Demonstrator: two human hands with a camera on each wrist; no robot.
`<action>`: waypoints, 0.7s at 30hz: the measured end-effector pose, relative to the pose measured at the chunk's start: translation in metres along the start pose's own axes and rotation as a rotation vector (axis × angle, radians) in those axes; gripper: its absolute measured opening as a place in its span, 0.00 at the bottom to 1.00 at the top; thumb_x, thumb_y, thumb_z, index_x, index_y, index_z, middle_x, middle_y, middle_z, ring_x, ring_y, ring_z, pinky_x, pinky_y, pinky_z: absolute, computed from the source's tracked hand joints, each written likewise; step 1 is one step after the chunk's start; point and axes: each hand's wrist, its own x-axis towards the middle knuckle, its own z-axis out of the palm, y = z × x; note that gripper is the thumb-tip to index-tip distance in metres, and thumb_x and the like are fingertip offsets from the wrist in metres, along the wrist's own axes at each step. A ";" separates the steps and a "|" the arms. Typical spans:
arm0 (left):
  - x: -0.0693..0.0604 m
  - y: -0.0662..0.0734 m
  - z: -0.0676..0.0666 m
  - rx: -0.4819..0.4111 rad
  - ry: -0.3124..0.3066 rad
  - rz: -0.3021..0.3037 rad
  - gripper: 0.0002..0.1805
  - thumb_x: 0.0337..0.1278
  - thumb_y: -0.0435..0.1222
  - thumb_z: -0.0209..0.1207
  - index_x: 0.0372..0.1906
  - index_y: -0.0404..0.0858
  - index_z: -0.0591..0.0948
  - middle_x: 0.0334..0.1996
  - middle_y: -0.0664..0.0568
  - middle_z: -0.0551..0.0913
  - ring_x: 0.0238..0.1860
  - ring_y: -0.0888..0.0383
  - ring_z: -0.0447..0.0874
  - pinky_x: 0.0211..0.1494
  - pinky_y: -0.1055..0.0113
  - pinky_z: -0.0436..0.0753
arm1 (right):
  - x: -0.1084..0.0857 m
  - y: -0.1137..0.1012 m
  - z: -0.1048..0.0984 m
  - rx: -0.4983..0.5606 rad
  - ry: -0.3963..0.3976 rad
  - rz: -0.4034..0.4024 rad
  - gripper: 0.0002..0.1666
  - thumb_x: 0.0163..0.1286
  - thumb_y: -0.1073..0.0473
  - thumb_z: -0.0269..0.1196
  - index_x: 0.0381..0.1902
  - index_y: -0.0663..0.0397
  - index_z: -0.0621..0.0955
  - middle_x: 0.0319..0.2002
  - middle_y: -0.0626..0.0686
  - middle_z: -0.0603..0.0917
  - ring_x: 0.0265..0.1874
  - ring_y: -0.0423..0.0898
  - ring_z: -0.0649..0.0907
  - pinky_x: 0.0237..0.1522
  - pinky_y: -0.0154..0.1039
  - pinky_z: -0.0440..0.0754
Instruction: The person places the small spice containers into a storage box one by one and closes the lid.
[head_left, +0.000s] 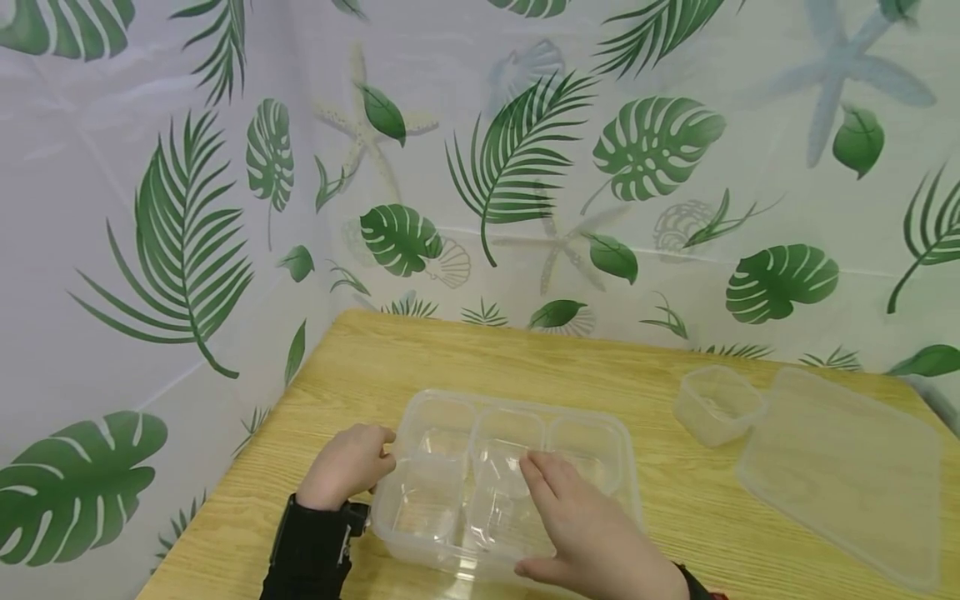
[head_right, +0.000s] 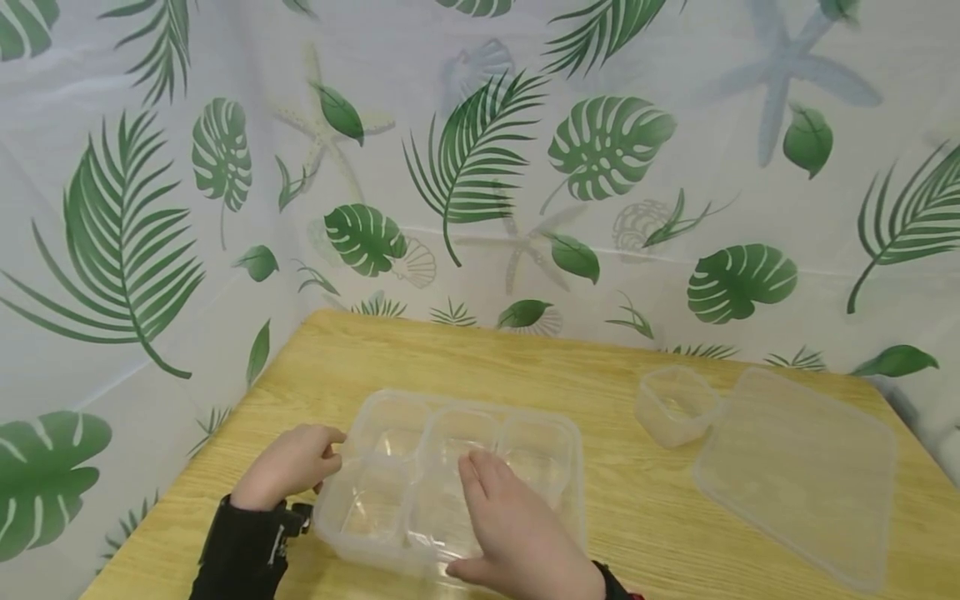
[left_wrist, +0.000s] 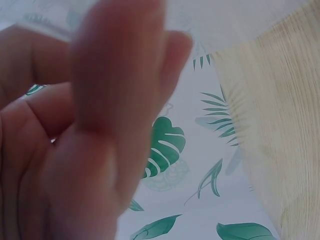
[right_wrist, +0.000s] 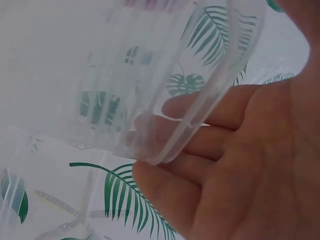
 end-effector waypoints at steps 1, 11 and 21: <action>0.000 0.000 0.000 0.001 -0.001 -0.001 0.14 0.52 0.29 0.52 0.45 0.31 0.77 0.15 0.54 0.71 0.11 0.61 0.69 0.18 0.68 0.65 | 0.000 -0.001 0.001 -0.009 0.000 -0.005 0.55 0.47 0.41 0.66 0.61 0.73 0.58 0.59 0.66 0.61 0.59 0.59 0.62 0.52 0.50 0.65; -0.001 -0.001 -0.001 0.016 0.027 0.005 0.15 0.51 0.29 0.52 0.46 0.29 0.77 0.14 0.53 0.71 0.10 0.62 0.69 0.17 0.68 0.65 | 0.002 -0.002 0.002 -0.027 -0.025 0.004 0.54 0.49 0.41 0.64 0.61 0.75 0.57 0.60 0.69 0.59 0.60 0.62 0.60 0.55 0.51 0.61; 0.002 0.000 0.001 0.011 0.033 0.030 0.11 0.51 0.28 0.51 0.39 0.31 0.79 0.11 0.53 0.69 0.10 0.62 0.68 0.17 0.69 0.66 | 0.004 -0.003 0.004 -0.052 -0.068 0.039 0.54 0.49 0.42 0.65 0.59 0.78 0.58 0.59 0.72 0.59 0.59 0.64 0.59 0.56 0.53 0.59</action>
